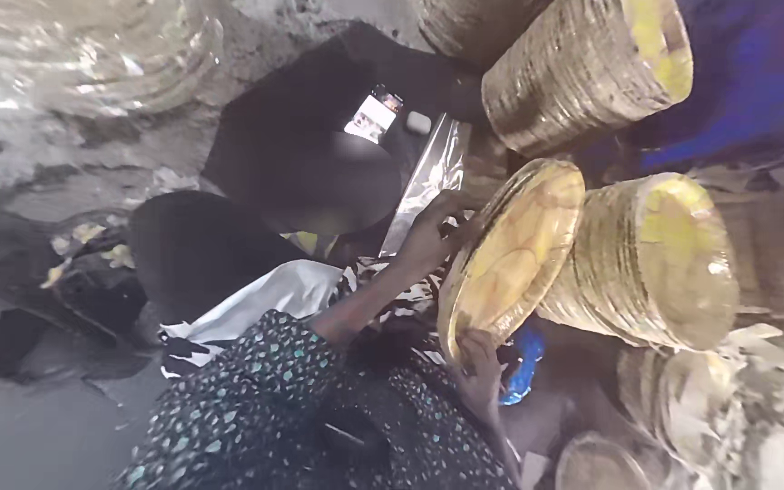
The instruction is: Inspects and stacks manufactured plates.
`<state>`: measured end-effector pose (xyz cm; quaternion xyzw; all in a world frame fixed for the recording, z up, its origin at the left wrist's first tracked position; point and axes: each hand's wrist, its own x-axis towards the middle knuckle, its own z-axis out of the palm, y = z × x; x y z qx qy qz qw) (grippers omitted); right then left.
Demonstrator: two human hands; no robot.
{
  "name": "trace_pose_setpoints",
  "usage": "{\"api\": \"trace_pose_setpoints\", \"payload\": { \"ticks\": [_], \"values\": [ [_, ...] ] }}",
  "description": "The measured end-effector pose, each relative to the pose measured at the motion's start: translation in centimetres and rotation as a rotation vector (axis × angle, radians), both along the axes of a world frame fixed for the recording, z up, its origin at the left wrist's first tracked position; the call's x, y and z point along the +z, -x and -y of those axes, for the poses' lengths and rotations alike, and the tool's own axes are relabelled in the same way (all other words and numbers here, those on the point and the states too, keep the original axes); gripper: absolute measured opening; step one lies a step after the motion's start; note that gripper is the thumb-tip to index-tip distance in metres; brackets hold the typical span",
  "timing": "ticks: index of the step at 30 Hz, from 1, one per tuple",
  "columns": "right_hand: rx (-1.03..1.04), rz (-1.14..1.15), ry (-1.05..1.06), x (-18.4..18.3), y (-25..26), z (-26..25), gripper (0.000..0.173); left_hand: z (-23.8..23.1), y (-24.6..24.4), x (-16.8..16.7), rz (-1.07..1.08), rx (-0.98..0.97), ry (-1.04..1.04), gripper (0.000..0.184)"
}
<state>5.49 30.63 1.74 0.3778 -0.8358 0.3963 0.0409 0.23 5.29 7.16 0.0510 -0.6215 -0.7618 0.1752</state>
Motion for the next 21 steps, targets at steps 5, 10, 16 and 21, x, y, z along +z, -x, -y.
{"api": "trace_pose_setpoints", "payload": {
  "ticks": [5,10,16,21],
  "values": [
    [0.044,0.074,0.06,0.1,0.2,-1.3,0.035,-0.9,-0.3,0.5,-0.035,-0.09,-0.141,0.029],
    [0.044,0.241,0.08,1.1,0.2,-1.7,0.031,-1.5,-1.2,1.6,-0.075,-0.138,-0.192,0.034],
    [0.115,0.268,0.069,1.0,1.0,-2.3,0.037,-1.5,-1.1,1.4,-0.115,-0.163,-0.234,0.035],
    [0.132,0.305,0.059,1.3,1.2,-2.7,0.034,-1.4,-1.5,2.1,-0.102,-0.19,-0.238,0.03]
  ]
}}
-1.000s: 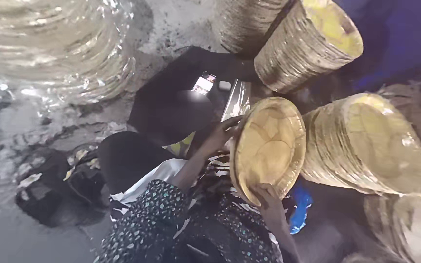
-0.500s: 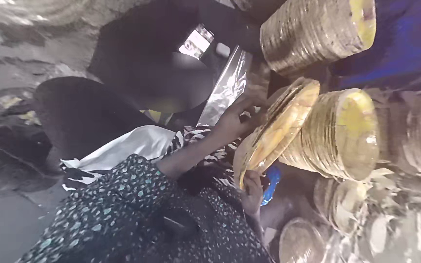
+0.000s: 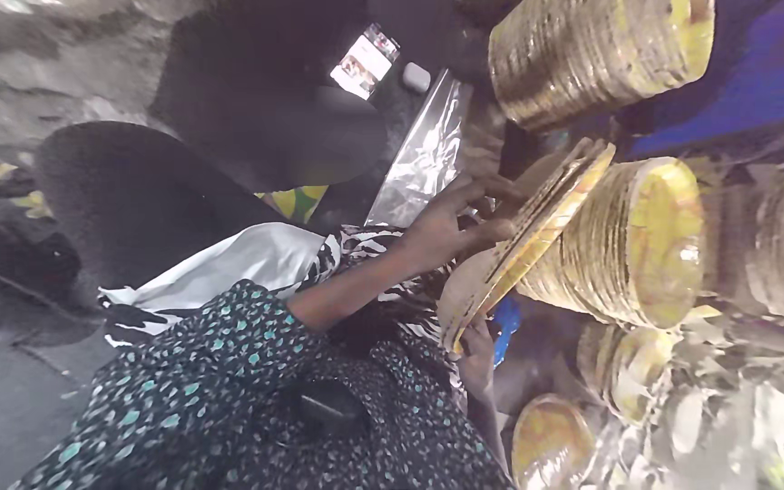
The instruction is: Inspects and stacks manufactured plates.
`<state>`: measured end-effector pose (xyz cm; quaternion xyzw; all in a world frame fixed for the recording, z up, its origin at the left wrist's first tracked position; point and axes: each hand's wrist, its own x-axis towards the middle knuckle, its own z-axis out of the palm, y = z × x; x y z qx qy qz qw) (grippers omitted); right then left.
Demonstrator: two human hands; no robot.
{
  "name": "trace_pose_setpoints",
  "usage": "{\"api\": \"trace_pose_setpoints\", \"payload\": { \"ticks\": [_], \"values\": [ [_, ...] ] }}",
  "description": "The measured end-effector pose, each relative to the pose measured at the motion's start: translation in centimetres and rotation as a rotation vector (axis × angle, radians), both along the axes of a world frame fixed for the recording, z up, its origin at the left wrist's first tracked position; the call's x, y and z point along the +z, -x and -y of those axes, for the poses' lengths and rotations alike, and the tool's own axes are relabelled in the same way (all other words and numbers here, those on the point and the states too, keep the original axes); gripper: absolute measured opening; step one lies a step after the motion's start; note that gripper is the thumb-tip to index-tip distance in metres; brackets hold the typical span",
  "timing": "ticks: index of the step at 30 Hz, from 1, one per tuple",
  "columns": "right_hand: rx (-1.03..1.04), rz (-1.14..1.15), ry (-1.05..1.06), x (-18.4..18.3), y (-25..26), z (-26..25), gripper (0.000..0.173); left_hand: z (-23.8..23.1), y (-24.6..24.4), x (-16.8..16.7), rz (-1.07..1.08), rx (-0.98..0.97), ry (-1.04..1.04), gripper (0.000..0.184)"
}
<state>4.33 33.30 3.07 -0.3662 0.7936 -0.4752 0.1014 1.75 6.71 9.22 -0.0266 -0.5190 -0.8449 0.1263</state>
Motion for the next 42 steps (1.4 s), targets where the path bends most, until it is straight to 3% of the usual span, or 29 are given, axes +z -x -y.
{"api": "trace_pose_setpoints", "payload": {
  "ticks": [8,14,21,27,33,38,42],
  "values": [
    [-0.019,0.119,0.077,0.1,0.2,0.0,0.024,0.1,0.0,-0.2,-0.027,-0.007,0.013,0.032],
    [0.023,0.056,0.046,-0.1,0.5,0.2,0.018,0.1,0.3,-0.5,-0.071,0.013,0.027,0.034],
    [-0.037,0.041,-0.063,1.1,-0.4,0.9,0.043,-0.2,0.6,-0.1,0.034,0.069,0.086,0.031],
    [-0.066,-0.165,-0.095,2.9,-0.4,4.0,0.034,0.0,2.4,-0.5,0.2,0.243,0.116,0.025],
    [-0.03,0.01,-0.083,3.7,1.2,4.3,0.043,0.9,3.3,-2.5,0.344,0.317,-0.007,0.024],
    [0.024,0.016,-0.067,4.0,2.2,4.1,0.038,1.1,3.7,-3.2,0.388,0.322,-0.133,0.026],
    [0.001,0.048,-0.093,4.5,2.2,4.5,0.045,1.2,3.5,-3.2,0.407,0.312,-0.147,0.028]
  ]
}}
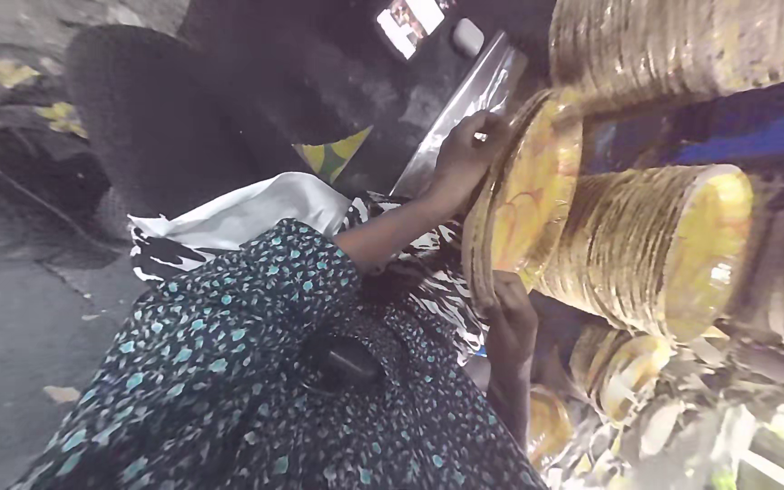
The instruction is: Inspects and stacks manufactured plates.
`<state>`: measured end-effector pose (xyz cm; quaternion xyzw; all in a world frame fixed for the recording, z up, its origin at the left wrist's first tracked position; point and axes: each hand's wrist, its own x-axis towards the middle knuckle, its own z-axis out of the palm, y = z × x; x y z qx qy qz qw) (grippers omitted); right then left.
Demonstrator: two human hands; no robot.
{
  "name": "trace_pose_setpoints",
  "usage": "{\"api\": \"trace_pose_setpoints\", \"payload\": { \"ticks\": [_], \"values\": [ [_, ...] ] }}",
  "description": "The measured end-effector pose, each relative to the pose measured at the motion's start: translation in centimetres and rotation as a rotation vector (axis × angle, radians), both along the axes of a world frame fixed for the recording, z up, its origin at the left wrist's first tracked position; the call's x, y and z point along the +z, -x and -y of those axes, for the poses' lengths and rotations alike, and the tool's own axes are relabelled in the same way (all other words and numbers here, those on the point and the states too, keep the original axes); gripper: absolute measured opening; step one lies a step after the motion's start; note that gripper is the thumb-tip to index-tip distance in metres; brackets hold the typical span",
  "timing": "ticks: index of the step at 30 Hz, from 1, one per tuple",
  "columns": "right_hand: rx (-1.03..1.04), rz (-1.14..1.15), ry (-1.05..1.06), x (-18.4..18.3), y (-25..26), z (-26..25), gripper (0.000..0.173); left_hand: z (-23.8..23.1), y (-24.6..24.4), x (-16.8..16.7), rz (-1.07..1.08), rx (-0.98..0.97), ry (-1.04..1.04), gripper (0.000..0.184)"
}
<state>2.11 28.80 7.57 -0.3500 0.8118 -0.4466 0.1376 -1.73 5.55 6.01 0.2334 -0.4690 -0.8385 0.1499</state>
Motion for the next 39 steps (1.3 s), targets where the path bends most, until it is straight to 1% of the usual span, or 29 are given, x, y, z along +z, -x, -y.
{"api": "trace_pose_setpoints", "payload": {
  "ticks": [3,8,12,16,20,22,24,26,27,29,31,33,35,36,38,39],
  "values": [
    [-0.044,0.084,-0.009,0.4,-0.3,0.4,0.044,0.0,0.0,-0.5,-0.013,0.007,0.004,0.028],
    [-0.093,0.229,-0.002,1.1,-0.2,0.9,0.033,0.1,0.2,-0.7,0.002,0.024,-0.024,0.028],
    [-0.083,0.243,0.018,1.2,0.1,1.0,0.032,0.3,0.2,-0.6,0.028,0.026,-0.037,0.027],
    [-0.1,0.168,0.001,0.9,0.1,1.0,0.032,0.2,0.1,-0.7,0.032,0.039,-0.053,0.025],
    [-0.247,-0.123,-0.109,1.1,-0.4,1.3,0.028,0.4,0.0,-0.2,0.09,0.019,-0.056,0.032],
    [-0.294,-0.234,-0.147,1.4,-0.3,1.3,0.027,0.4,0.0,-0.1,0.097,0.006,-0.057,0.034],
    [-0.296,-0.291,-0.126,1.7,-0.1,1.4,0.027,0.4,0.0,-0.4,0.074,-0.034,-0.015,0.037],
    [-0.291,-0.314,-0.085,1.8,0.0,1.5,0.027,0.7,-0.1,-0.9,0.029,-0.108,0.024,0.05],
    [-0.302,-0.329,-0.065,1.8,0.0,1.5,0.027,0.8,-0.2,-1.2,0.002,-0.142,0.043,0.053],
    [-0.332,-0.377,-0.028,1.7,-0.1,1.6,0.027,1.0,-0.2,-1.5,-0.026,-0.162,0.044,0.055],
    [-0.357,-0.429,0.004,1.7,-0.2,1.8,0.027,1.2,-0.3,-1.7,0.0,-0.156,0.072,0.058],
    [-0.387,-0.425,-0.009,1.7,-0.4,2.1,0.028,1.3,-0.5,-1.6,0.0,-0.154,0.121,0.054],
    [-0.399,-0.347,-0.085,1.8,-1.1,2.9,0.023,1.4,-0.4,-1.9,-0.05,-0.132,0.149,0.045],
    [-0.396,-0.3,-0.116,1.5,-1.5,3.3,0.022,1.4,-0.5,-1.6,-0.024,-0.141,0.133,0.044],
    [-0.35,-0.282,-0.137,0.1,-2.1,3.6,0.022,1.9,-0.7,-0.9,0.06,-0.218,0.068,0.05],
    [-0.331,-0.28,-0.136,-0.6,-2.3,3.6,0.022,2.3,-0.8,-0.6,0.081,-0.241,0.087,0.047]
  ]
}}
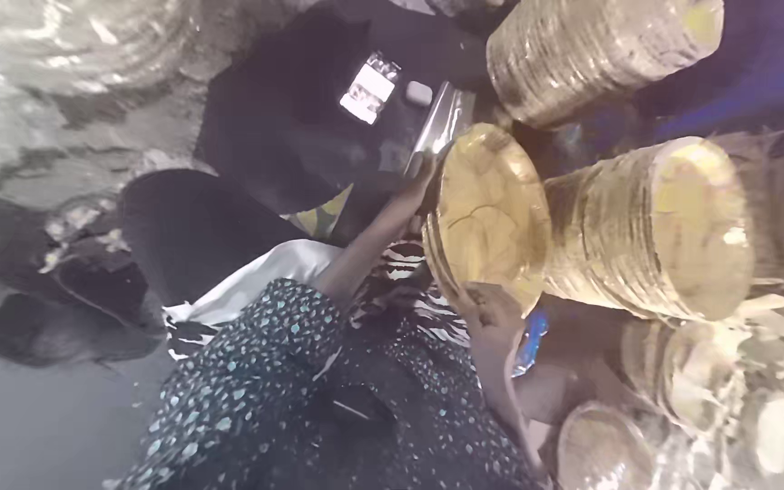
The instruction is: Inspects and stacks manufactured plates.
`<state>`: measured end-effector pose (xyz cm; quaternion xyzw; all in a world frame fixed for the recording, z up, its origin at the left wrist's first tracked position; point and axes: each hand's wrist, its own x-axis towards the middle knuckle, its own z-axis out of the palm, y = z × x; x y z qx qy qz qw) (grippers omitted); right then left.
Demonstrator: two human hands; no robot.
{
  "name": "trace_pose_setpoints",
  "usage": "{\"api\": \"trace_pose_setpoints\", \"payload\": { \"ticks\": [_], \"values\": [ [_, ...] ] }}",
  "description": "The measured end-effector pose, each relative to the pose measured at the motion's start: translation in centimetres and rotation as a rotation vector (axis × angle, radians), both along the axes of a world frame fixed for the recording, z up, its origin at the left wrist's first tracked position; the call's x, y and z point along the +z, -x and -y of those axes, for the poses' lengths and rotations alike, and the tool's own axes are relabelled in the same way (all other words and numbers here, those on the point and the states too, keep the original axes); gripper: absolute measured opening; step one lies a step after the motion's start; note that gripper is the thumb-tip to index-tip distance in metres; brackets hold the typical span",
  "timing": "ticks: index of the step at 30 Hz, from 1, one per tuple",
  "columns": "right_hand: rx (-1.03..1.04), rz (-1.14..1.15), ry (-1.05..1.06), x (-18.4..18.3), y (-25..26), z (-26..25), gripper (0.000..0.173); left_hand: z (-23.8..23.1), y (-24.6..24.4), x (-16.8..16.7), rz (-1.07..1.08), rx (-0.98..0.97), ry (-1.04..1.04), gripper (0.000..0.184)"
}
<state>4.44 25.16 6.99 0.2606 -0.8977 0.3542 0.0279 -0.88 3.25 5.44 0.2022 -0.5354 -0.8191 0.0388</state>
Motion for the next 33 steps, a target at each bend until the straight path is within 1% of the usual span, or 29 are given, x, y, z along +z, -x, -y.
{"api": "trace_pose_setpoints", "payload": {
  "ticks": [1,2,4,6,7,8,9,11,12,13,14,15,16,17,18,20,22,24,27,29,33],
  "values": [
    [0.027,0.021,-0.009,-0.6,-0.2,0.0,0.023,0.3,-0.1,0.1,-0.01,-0.018,0.066,0.041],
    [0.06,0.053,-0.018,-1.0,-0.4,-0.1,0.024,0.6,-0.2,-0.2,-0.039,-0.041,0.124,0.04],
    [0.143,0.119,-0.048,-1.2,-0.5,-0.5,0.028,0.4,-0.1,-0.7,-0.028,-0.053,0.174,0.043],
    [0.193,0.165,-0.15,-0.1,0.1,-1.0,0.037,0.1,-0.2,-1.4,-0.003,-0.021,0.195,0.046],
    [0.142,0.159,-0.207,1.1,0.8,-1.2,0.041,0.0,-0.5,-1.5,0.026,-0.018,0.224,0.048],
    [0.03,0.128,-0.247,2.7,2.0,-1.7,0.042,-0.1,-0.6,-1.5,0.058,-0.019,0.269,0.047],
    [-0.125,0.079,-0.26,4.7,3.6,-2.5,0.044,-0.3,-0.8,-1.1,0.093,-0.028,0.286,0.049],
    [-0.39,-0.148,-0.287,7.7,8.6,-5.7,0.053,-1.0,-0.5,-0.5,0.121,-0.019,0.346,0.053],
    [-0.471,-0.206,-0.331,9.0,11.4,-7.8,0.06,-1.1,-0.2,-0.5,0.108,-0.017,0.401,0.051],
    [-0.519,-0.199,-0.386,10.0,13.9,-9.9,0.068,-1.2,0.0,-0.2,0.092,-0.006,0.439,0.053],
    [-0.537,-0.138,-0.435,10.3,15.8,-11.6,0.071,-1.2,0.1,-0.3,0.049,0.01,0.459,0.058],
    [-0.53,-0.059,-0.466,10.3,16.9,-12.8,0.068,-1.1,0.1,-0.6,-0.005,0.03,0.466,0.066],
    [-0.507,0.003,-0.482,10.0,17.6,-13.5,0.057,-1.0,0.1,-1.1,-0.036,0.038,0.471,0.073],
    [-0.474,0.048,-0.489,9.5,18.4,-13.5,0.042,-0.8,0.1,-1.5,-0.062,0.035,0.485,0.073],
    [-0.476,0.088,-0.516,9.2,18.9,-13.1,0.034,-0.5,0.1,-1.8,-0.082,0.013,0.511,0.064],
    [-0.558,0.143,-0.602,8.8,18.9,-12.1,0.035,-0.2,-0.2,-2.2,-0.089,-0.065,0.506,0.043],
    [-0.628,0.12,-0.627,9.2,18.2,-11.8,0.034,-0.4,-0.2,-2.6,-0.1,-0.092,0.495,0.036],
    [-0.65,0.002,-0.587,9.4,17.9,-12.4,0.03,-0.5,-0.1,-2.2,-0.094,-0.097,0.485,0.035],
    [-0.645,-0.101,-0.485,9.5,17.4,-13.3,0.026,-0.7,-0.1,-1.8,-0.085,-0.088,0.47,0.034],
    [-0.636,-0.13,-0.437,9.7,17.4,-13.5,0.024,-0.6,-0.1,-1.6,-0.084,-0.088,0.462,0.033],
    [-0.65,-0.121,-0.438,9.7,17.5,-13.2,0.025,-0.5,-0.4,-1.6,-0.073,-0.083,0.474,0.033]
  ]
}}
